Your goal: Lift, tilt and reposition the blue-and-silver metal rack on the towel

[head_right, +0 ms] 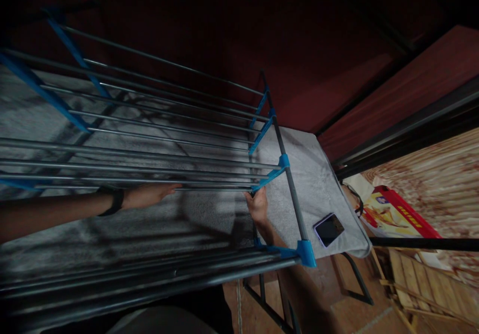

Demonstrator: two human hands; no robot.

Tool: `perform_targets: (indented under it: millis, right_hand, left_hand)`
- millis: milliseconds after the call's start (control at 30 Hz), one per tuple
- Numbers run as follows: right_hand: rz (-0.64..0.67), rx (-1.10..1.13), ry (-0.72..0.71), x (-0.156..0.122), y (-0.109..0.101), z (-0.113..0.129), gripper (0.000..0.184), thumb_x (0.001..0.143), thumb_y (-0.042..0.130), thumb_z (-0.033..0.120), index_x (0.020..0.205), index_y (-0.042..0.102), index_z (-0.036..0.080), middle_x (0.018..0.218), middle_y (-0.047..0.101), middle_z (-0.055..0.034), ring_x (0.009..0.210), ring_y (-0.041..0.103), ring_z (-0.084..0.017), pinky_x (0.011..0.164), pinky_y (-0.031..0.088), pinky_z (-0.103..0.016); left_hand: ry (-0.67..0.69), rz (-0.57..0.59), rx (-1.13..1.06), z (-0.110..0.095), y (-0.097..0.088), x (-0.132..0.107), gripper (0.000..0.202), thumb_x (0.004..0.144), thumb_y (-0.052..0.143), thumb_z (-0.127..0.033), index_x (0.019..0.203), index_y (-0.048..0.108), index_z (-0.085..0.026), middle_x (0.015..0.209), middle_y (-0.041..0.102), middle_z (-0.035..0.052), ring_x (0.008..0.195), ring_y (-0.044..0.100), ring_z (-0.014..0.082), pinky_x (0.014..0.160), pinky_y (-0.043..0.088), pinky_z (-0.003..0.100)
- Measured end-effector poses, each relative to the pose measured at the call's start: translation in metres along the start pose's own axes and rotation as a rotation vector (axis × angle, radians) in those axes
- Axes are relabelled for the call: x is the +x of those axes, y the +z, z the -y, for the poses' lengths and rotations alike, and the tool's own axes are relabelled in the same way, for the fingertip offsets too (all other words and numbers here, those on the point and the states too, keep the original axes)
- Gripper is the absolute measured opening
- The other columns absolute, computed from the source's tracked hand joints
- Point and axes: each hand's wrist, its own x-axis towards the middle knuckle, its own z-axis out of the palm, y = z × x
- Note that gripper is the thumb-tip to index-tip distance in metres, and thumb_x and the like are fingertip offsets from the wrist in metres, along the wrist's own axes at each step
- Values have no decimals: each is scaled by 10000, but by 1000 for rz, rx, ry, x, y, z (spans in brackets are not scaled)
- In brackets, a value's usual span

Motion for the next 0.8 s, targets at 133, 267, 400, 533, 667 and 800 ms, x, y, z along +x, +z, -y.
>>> perform_targets:
  millis: [133,267,400,533,667,800]
  right_hand:
    - [-18,-28,7,1,3,-5,471,841,618,536,1183,514,228,1192,599,-106,1143,548,-283,1019,441,-487]
    - [-34,-33,6,1,6,-5,480,841,610,553,1189,512,237,1215,593,-108,1152,542,-291,1024,438,-494]
    - [-39,-20,-4,-1,5,-2,454,846,598,553,1169,519,243,1135,619,-93,1122,559,-289,986,468,-476]
    - [-27,-5,7,-1,4,4,421,855,582,555,1140,525,251,1076,631,-81,1149,552,-289,981,469,-461]
    - [-15,-6,35,-1,3,4,415,855,580,566,1119,536,249,1067,638,-82,1126,564,-293,997,458,-482]
    - [-7,19,64,-6,2,-1,463,831,614,585,1105,550,217,1120,625,-104,1094,575,-296,993,452,-494]
  left_hand:
    - [-1,18,-25,-3,-3,1,442,940,429,-355,1311,607,-193,1382,612,96,1253,548,300,1133,363,477]
    - [23,26,-93,-1,-4,2,441,915,467,-416,1271,642,-224,1326,653,75,1212,584,307,1113,408,466]
    - [46,-13,-19,2,-3,1,458,921,440,-424,1276,646,-220,1370,622,93,1241,565,324,1134,384,489]
    - [1,-12,29,5,-1,3,463,938,424,-392,1302,632,-197,1364,622,116,1238,569,333,1112,402,513]
    - [52,-47,29,2,-4,6,459,950,388,-378,1284,639,-190,1359,624,123,1247,564,337,1128,385,514]
    - [63,-94,29,-15,-6,-2,368,911,447,-331,1168,688,-226,1250,684,101,1142,620,327,1065,446,457]
